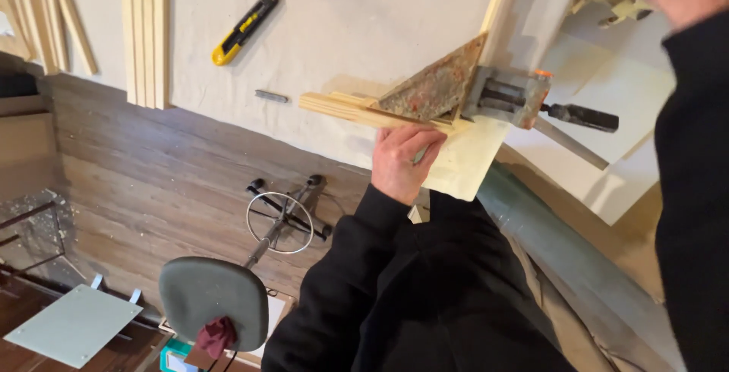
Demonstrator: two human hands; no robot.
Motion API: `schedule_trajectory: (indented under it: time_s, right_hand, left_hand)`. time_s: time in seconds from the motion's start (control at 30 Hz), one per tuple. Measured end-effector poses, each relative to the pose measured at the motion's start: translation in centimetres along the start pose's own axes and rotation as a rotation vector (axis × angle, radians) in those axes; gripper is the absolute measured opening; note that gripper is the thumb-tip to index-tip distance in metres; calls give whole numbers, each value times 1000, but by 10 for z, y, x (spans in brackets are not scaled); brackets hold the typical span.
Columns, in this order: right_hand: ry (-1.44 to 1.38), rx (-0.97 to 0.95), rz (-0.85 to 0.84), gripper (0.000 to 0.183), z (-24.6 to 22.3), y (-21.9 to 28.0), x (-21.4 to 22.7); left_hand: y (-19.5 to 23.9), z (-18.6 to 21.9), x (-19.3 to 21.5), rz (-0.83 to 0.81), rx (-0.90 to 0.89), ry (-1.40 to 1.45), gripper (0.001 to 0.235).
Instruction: The person applies wood glue to the mitered end of a wooden frame molding piece, then places it into a corner vise on the workbench and tightens the vise to hold the glued corner. They tap a brad into the joint with a hammer, trim excess with a utility knife, and repeat the glue-and-clamp cycle on additional molding pieces.
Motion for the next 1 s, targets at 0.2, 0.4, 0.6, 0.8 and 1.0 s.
schedule_trajectory:
  time_s: [0.2, 0.4, 0.6, 0.8, 1.0]
  right_hand:
    - [-197, -177, 70, 27, 4, 109, -37]
    - [-223, -403, 58, 33, -26, 156, -116]
    - [-245, -375, 58, 35, -35, 162, -135]
    - [-194, -323, 57, 34, -50, 155, -132]
    - [-116, -274, 29, 26, -54, 154, -138]
  left_hand:
    - [-4, 10, -19, -21, -229, -198, 21]
    - [-4, 6, -23, 23, -216, -213, 21]
    - [-2, -7, -21, 25, -123, -46, 22]
    - [-3, -3, -20, 15, -185, -75, 19]
    - [-2, -2, -14, 35, -189, -103, 19]
Point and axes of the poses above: each hand's wrist, its own y-axis away from the middle knuckle, its own x-axis out of the back of the hand, z = x × y, the point moved 9 cm from there along -y, towards the middle knuckle, and after that the axes turned 5 degrees about x, right-handed, at the moved point
